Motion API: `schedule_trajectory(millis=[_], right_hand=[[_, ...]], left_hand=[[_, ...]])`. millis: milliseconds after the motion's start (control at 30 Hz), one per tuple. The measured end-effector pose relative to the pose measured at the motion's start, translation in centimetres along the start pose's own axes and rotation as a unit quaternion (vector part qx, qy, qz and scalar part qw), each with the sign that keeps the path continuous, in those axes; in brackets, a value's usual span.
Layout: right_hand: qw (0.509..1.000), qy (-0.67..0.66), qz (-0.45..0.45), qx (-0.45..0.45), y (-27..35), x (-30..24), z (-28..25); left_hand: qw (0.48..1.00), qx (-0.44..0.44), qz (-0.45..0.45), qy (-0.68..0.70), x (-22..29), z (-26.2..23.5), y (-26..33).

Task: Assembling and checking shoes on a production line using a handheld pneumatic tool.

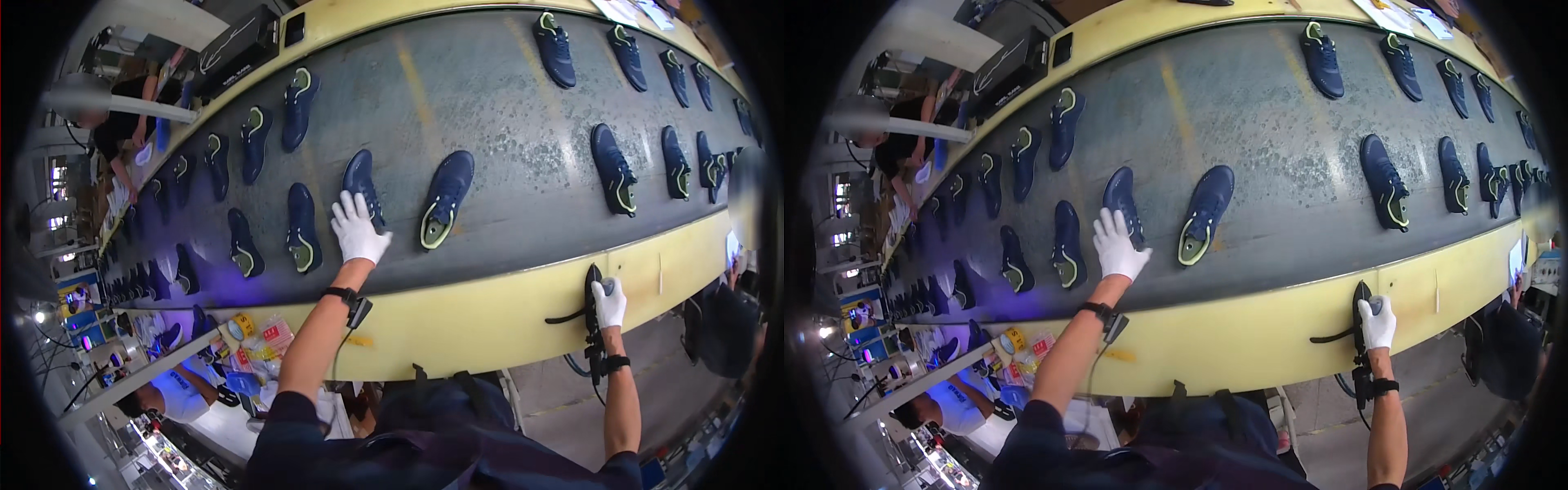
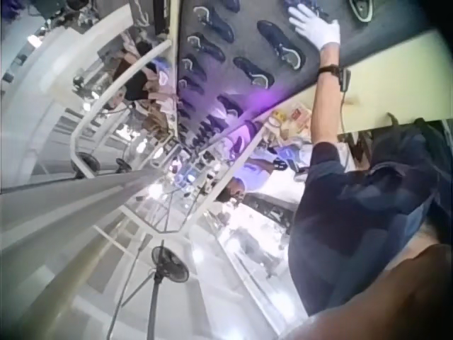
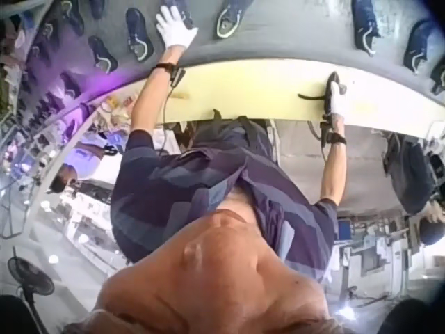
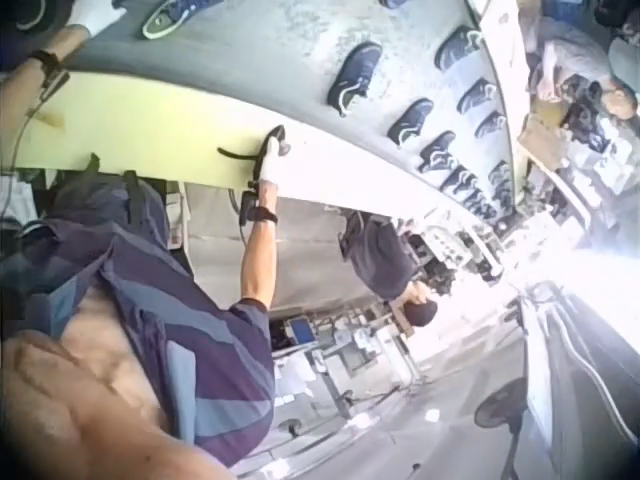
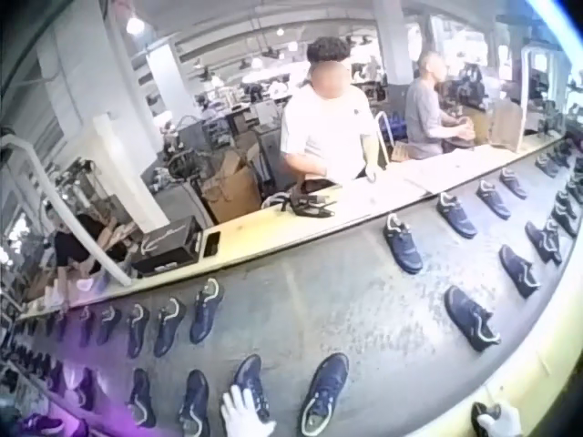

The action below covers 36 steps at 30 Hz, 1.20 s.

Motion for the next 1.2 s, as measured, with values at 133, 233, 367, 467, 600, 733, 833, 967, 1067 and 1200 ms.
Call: schedule_trajectory(millis=[133, 233, 367, 467, 600, 733, 833, 967, 1067, 1200], right_hand=[[0.999, 0.009, 0.033, -0.004, 0.4, 1.6, -0.1], [0.999, -0.015, 0.033, 0.003, -0.8, -0.1, 0.3], [0.999, 0.019, 0.029, 0.01, -0.1, 1.1, -0.8], [0.997, 0.054, 0.055, 0.0, 0.2, 1.9, -1.9], [1.0, -0.003, 0.011, -0.003, -0.4, -2.5, -2.6], [0.998, 0.051, 0.038, 0.002, 1.0, -0.3, -2.4], [0.999, 0.033, 0.039, -0.014, 1.6, -0.4, -2.3], [0.999, 0.038, 0.009, -0.028, 1.3, -1.5, -2.8], [0.999, 0.033, 0.008, -0.019, 1.4, 0.6, -3.1], [0.999, 0.017, -0.014, -0.027, 0.8, 0.7, -2.6]], left_hand=[[0.981, -0.063, -0.157, 0.093, -1.9, 3.0, -1.3], [0.92, -0.067, -0.212, 0.324, -12.3, 4.1, 0.4], [0.935, -0.015, -0.194, 0.296, -8.1, 2.6, 2.5], [0.947, -0.062, -0.126, 0.29, 4.8, -0.8, -0.1], [0.955, -0.067, -0.146, 0.249, 8.4, 8.4, 0.1], [0.947, -0.15, -0.142, 0.246, 15.4, 7.7, 2.0], [0.968, -0.12, -0.139, 0.171, 16.8, 8.2, 4.1], [0.727, -0.188, -0.238, 0.616, 14.2, 9.5, 6.8], [0.67, -0.316, -0.177, 0.648, 20.3, 7.7, 11.4], [0.685, -0.365, -0.093, 0.623, 28.0, 4.8, 17.4]])
Point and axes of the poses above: each hand's wrist, its own y-axis away from the middle knuckle, its own z-axis out of the palm, x = y × z, the point moved 5 cm from there along -y, towards the middle knuckle, and after that the axes turned 14 degrees about y, right-handed, at the moved point
